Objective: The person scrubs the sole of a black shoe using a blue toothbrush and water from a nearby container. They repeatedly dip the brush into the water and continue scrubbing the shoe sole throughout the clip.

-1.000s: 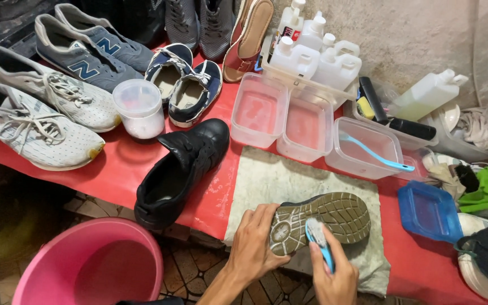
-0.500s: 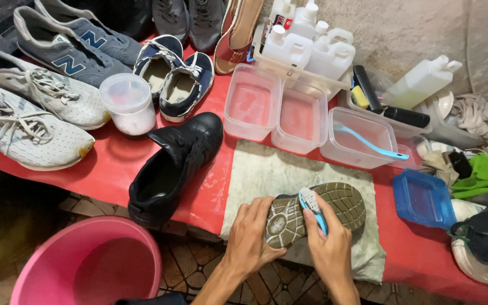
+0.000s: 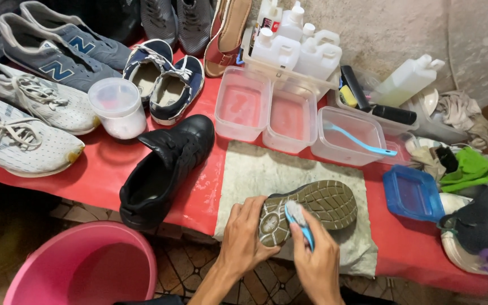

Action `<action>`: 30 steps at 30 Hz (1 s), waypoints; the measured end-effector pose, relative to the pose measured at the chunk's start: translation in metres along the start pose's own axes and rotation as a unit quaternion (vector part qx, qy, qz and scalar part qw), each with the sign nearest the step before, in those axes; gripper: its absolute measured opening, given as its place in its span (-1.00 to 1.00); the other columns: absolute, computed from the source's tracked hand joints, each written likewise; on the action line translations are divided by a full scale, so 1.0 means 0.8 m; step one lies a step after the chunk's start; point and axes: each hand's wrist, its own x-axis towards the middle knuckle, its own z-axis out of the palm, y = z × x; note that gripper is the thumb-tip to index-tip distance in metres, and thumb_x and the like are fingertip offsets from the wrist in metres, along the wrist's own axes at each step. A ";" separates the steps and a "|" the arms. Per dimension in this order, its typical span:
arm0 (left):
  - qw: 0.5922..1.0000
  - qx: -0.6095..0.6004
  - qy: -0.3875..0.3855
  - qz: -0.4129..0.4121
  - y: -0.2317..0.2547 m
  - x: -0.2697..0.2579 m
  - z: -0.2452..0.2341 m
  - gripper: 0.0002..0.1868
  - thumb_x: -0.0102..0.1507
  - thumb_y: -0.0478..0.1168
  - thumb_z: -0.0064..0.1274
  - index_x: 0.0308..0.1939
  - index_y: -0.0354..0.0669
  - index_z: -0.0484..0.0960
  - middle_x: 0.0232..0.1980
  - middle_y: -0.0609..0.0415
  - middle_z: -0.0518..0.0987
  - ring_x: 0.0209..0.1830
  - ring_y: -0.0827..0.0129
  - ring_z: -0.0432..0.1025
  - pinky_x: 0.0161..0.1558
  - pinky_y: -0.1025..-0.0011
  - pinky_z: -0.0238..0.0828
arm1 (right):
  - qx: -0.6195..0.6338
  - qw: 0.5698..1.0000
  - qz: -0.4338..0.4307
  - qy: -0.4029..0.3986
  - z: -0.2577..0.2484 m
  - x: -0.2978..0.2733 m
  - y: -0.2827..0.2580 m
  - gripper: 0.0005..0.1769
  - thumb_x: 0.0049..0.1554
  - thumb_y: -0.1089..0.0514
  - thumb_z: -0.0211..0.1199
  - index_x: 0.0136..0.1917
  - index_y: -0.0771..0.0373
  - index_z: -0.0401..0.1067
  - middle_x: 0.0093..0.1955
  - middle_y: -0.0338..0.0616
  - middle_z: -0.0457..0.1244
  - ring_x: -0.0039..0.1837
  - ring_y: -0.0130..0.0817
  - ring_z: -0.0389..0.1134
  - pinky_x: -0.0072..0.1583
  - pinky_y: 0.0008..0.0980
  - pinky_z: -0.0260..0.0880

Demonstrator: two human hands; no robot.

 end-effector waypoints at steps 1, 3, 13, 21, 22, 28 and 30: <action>1.000 -0.001 -0.008 -0.002 0.002 -0.002 -0.002 0.22 -0.27 -0.16 0.63 0.39 -0.19 0.26 0.27 -0.05 0.45 0.01 0.05 0.33 -0.10 0.07 0.48 | -0.001 1.000 0.008 -0.001 -0.002 0.008 -0.005 -0.57 0.18 0.04 0.19 0.27 0.23 0.50 0.26 -0.09 0.42 0.27 -0.23 0.46 0.26 -0.31 0.37; 1.000 -0.019 0.001 -0.001 0.005 0.003 -0.009 0.06 -0.15 -0.14 0.49 0.38 -0.17 0.28 0.23 -0.04 0.45 -0.02 0.06 0.31 -0.17 0.08 0.48 | 0.018 0.999 0.035 -0.013 -0.003 0.033 -0.016 -0.55 0.16 0.02 0.22 0.28 0.21 0.50 0.27 -0.07 0.41 0.28 -0.22 0.44 0.24 -0.28 0.41; 1.000 -0.004 -0.011 -0.007 0.000 0.000 -0.002 0.17 -0.20 -0.16 0.59 0.41 -0.17 0.24 0.24 -0.04 0.44 0.00 0.08 0.30 -0.13 0.09 0.47 | 0.040 0.988 0.143 -0.037 -0.011 0.027 -0.031 -0.53 0.13 -0.05 0.26 0.28 0.11 0.54 0.05 -0.26 0.50 -0.22 -0.47 0.37 -0.13 -0.41 0.42; 1.000 -0.009 0.005 0.025 -0.005 -0.001 0.001 0.09 -0.16 -0.12 0.48 0.39 -0.22 0.26 0.22 -0.09 0.44 -0.05 0.05 0.28 -0.13 0.07 0.39 | -0.008 0.993 0.111 -0.032 -0.013 0.030 -0.022 -0.56 0.11 -0.07 0.30 0.24 0.05 0.56 0.00 -0.27 0.50 -0.27 -0.40 0.36 -0.04 -0.36 0.38; 1.000 -0.011 -0.005 0.025 0.001 -0.004 -0.001 0.09 -0.16 -0.12 0.48 0.39 -0.22 0.26 0.22 -0.09 0.44 -0.05 0.05 0.28 -0.13 0.07 0.39 | -0.010 0.992 0.120 -0.031 -0.014 0.027 -0.024 -0.56 0.11 -0.07 0.30 0.24 0.05 0.56 0.00 -0.27 0.50 -0.27 -0.40 0.36 -0.04 -0.36 0.38; 1.000 -0.012 -0.025 0.005 -0.003 0.001 -0.005 0.10 -0.17 -0.14 0.52 0.38 -0.16 0.25 0.21 -0.03 0.43 -0.04 0.12 0.26 -0.20 0.11 0.44 | 0.011 0.986 0.160 -0.036 -0.018 -0.012 -0.026 -0.54 0.12 -0.06 0.30 0.28 0.01 0.56 -0.43 -0.27 0.20 -0.39 -0.46 0.06 -0.22 -0.43 0.25; 1.000 -0.003 -0.005 0.011 -0.006 0.000 0.003 0.11 -0.14 -0.11 0.54 0.40 -0.18 0.24 0.26 -0.07 0.44 -0.01 0.16 0.28 -0.13 0.14 0.49 | 0.000 0.986 0.163 -0.044 -0.019 -0.009 -0.026 -0.52 0.12 -0.10 0.28 0.30 -0.02 0.56 -0.42 -0.27 0.25 -0.39 -0.48 0.11 -0.22 -0.42 0.26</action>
